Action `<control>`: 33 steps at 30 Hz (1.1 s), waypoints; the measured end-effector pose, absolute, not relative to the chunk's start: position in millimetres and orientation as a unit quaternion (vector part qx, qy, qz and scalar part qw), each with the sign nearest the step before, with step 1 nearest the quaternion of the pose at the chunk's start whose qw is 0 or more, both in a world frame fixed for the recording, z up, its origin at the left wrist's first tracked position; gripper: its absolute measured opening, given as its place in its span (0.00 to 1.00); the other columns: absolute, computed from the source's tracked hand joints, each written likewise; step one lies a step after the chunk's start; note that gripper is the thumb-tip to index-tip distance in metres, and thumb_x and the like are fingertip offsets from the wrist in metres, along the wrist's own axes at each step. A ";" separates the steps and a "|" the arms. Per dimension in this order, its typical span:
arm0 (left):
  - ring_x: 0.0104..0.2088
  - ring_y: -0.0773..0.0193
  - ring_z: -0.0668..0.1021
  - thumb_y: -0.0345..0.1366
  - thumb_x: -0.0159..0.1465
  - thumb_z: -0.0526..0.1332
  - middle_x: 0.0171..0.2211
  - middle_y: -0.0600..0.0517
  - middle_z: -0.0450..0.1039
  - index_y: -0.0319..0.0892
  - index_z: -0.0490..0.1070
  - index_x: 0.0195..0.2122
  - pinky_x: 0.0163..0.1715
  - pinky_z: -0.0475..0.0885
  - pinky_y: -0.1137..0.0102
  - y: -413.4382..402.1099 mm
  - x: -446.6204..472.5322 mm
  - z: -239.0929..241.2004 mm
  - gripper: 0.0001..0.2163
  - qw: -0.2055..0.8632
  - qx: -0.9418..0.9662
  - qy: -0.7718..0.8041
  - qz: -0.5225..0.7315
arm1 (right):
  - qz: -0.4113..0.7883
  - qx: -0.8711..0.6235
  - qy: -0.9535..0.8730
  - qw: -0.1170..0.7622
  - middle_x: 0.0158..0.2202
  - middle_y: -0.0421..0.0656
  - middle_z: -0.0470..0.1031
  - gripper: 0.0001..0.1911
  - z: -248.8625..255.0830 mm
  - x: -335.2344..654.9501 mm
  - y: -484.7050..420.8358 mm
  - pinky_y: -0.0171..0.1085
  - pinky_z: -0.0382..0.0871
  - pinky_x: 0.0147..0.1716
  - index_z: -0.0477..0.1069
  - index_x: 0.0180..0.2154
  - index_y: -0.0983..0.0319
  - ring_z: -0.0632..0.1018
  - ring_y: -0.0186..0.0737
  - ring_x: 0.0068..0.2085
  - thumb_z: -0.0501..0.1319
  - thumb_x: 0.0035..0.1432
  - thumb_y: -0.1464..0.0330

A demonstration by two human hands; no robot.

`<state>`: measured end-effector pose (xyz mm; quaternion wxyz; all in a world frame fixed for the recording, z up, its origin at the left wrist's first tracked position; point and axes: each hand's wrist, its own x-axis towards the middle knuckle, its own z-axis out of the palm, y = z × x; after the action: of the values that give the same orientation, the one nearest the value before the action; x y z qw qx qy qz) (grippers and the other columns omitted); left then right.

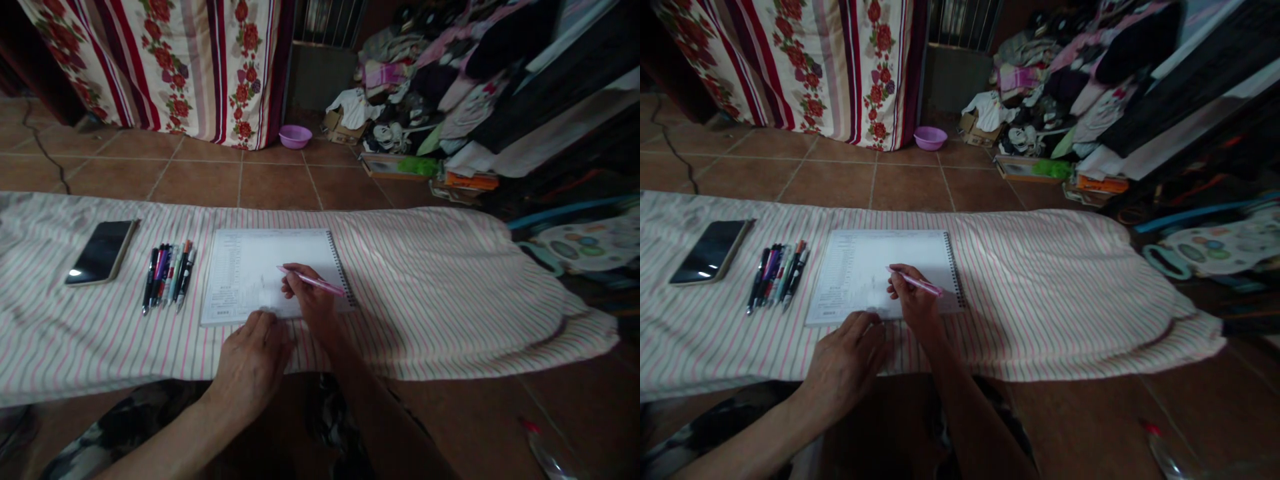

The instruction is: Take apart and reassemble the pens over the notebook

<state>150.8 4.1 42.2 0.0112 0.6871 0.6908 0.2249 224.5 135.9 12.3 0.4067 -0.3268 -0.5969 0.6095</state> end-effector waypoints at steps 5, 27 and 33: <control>0.27 0.66 0.74 0.32 0.63 0.53 0.31 0.52 0.72 0.42 0.63 0.44 0.26 0.71 0.71 7.7 162.7 47.6 0.08 0.137 0.596 0.680 0.405 | 0.493 -0.343 -0.687 0.409 0.32 0.42 0.74 0.12 11.1 227.8 131.0 0.34 0.71 0.30 0.70 0.42 0.60 0.76 0.34 0.30 0.56 0.57 0.65; 0.35 0.64 0.76 0.30 0.63 0.54 0.36 0.50 0.74 0.43 0.65 0.48 0.34 0.72 0.70 22.4 169.3 39.5 0.12 0.211 0.570 0.641 0.469 | 0.309 -0.312 -0.783 0.440 0.41 0.47 0.74 0.13 3.4 221.1 121.1 0.38 0.72 0.41 0.67 0.47 0.60 0.76 0.39 0.42 0.54 0.59 0.70; 0.34 0.64 0.75 0.31 0.65 0.52 0.35 0.47 0.73 0.41 0.67 0.49 0.31 0.73 0.70 19.9 168.2 39.0 0.13 0.166 0.632 0.612 0.445 | 0.323 -0.304 -0.778 0.446 0.39 0.46 0.74 0.12 12.3 224.1 118.1 0.39 0.72 0.40 0.67 0.45 0.59 0.76 0.38 0.39 0.53 0.60 0.70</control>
<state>168.2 19.9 39.0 0.1665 0.6319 0.6125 0.4448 224.1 118.1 12.3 0.4455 -0.3038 -0.7777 0.3231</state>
